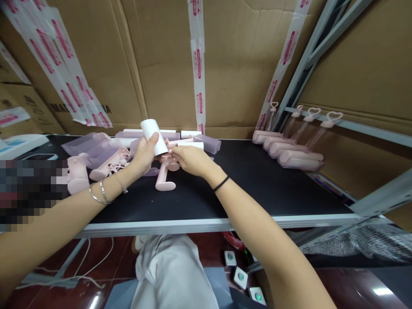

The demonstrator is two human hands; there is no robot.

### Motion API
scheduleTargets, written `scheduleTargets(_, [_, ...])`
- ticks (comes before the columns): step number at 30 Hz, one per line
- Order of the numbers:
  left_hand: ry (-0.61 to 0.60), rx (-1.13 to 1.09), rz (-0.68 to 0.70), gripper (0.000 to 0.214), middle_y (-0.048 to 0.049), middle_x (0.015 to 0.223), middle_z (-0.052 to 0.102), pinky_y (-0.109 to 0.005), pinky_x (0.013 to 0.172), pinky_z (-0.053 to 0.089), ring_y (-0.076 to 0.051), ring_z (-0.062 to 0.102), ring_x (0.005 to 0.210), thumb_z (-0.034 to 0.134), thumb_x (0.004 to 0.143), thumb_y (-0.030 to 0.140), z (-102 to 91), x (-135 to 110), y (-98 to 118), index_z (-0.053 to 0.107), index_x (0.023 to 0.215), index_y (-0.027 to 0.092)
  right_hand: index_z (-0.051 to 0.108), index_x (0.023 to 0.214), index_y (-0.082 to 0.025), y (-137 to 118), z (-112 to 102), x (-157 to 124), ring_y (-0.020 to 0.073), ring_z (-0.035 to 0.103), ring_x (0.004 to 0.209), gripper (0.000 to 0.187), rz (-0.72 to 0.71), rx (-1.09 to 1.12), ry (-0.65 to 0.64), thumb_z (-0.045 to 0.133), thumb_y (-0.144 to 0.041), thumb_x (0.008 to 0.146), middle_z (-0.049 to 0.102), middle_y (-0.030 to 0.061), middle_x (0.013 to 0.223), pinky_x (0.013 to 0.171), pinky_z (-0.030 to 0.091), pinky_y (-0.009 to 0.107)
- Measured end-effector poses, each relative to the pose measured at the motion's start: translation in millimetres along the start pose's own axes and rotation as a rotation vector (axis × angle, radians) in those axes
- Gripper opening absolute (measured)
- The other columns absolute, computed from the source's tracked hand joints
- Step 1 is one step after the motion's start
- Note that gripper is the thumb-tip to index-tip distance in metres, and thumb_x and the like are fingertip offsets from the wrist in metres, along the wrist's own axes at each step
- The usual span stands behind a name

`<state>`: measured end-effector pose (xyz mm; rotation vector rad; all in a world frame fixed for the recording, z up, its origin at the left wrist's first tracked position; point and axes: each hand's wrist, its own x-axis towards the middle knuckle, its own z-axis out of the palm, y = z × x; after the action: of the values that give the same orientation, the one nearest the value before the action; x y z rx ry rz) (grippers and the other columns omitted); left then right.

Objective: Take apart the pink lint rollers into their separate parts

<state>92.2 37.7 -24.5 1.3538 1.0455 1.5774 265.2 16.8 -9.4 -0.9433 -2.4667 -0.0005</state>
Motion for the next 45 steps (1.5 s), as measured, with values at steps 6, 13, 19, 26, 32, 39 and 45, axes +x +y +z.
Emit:
scheduleTargets(6, [-0.013, 0.025, 0.016, 0.042, 0.0013, 0.066, 0.060, -0.022, 0.049, 0.048, -0.011, 0.059, 0.054, 0.060, 0.084, 0.057, 0.6, -2.3, -2.9, 0.050, 0.095, 0.018, 0.063, 0.094, -0.015, -4.2, 5.9, 1.7, 0.0173, 0.059, 0.079, 0.024, 0.040, -0.035, -0.040, 0.039, -0.018, 0.096, 0.070, 0.0086, 0.093, 0.067, 0.033, 0.026])
scheduleTargets(13, [-0.026, -0.030, 0.006, 0.050, 0.0001, 0.075, 0.063, -0.024, 0.056, 0.054, -0.011, 0.063, 0.062, 0.054, 0.084, 0.065, -0.2, 0.1, -10.0, 0.048, 0.100, 0.018, 0.059, 0.105, -0.017, -5.7, 5.3, -1.0, 0.0182, 0.060, 0.079, 0.025, 0.162, 0.067, 0.171, 0.049, -0.036, 0.093, 0.069, 0.0057, 0.091, 0.068, 0.037, 0.027])
scheduleTargets(19, [-0.563, 0.136, 0.111, 0.061, -0.0110, 0.106, 0.069, -0.037, 0.080, 0.057, -0.022, 0.069, 0.093, 0.035, 0.090, 0.068, 1.8, -15.1, 1.1, 0.052, 0.124, 0.020, 0.056, 0.112, -0.015, -1.9, -1.3, 0.5, 0.0215, 0.063, 0.083, 0.046, 0.342, 0.238, 0.309, 0.058, -0.051, 0.083, 0.069, 0.0094, 0.098, 0.073, 0.044, 0.030])
scheduleTargets(26, [-0.515, 1.054, 0.306, 0.044, -0.0129, 0.127, 0.061, -0.042, 0.103, 0.043, -0.026, 0.057, 0.117, 0.043, 0.083, 0.023, -21.7, -10.6, 37.8, 0.053, 0.125, 0.014, 0.061, 0.111, -0.010, 27.4, -39.5, -12.7, 0.0310, 0.065, 0.096, 0.053, 0.732, -0.043, 0.204, 0.050, -0.053, 0.082, 0.069, 0.0203, 0.109, 0.074, 0.047, 0.034])
scheduleTargets(32, [-0.857, 1.282, 0.047, 0.036, -0.0061, 0.104, 0.070, -0.033, 0.085, 0.048, -0.023, 0.064, 0.089, 0.055, 0.078, 0.044, -33.5, -14.9, 52.9, 0.065, 0.103, 0.021, 0.069, 0.105, -0.013, 49.5, -36.7, -21.6, 0.0333, 0.065, 0.096, 0.052, 0.949, -0.160, -0.316, 0.056, -0.056, 0.079, 0.068, 0.0200, 0.111, 0.075, 0.047, 0.039])
scheduleTargets(39, [-0.913, 1.335, 0.011, 0.019, -0.0053, 0.091, 0.070, -0.029, 0.069, 0.044, -0.022, 0.062, 0.077, 0.061, 0.072, 0.035, -36.9, -9.1, 41.7, 0.065, 0.085, 0.021, 0.066, 0.087, -0.011, 46.8, -28.6, -13.1, 0.0255, 0.059, 0.085, 0.022, 0.607, -0.147, 0.110, 0.047, -0.020, 0.090, 0.064, 0.0178, 0.092, 0.077, 0.045, 0.035])
scheduleTargets(45, [-0.929, 1.237, 0.066, 0.018, -0.0027, 0.091, 0.071, -0.027, 0.074, 0.045, -0.020, 0.062, 0.081, 0.063, 0.070, 0.033, -42.8, -2.9, 33.2, 0.066, 0.086, 0.023, 0.062, 0.074, -0.016, 8.8, -26.9, -8.0, 0.0146, 0.051, 0.068, 0.026, 0.256, -0.042, -0.089, 0.044, -0.020, 0.092, 0.063, 0.0050, 0.075, 0.066, 0.036, 0.027])
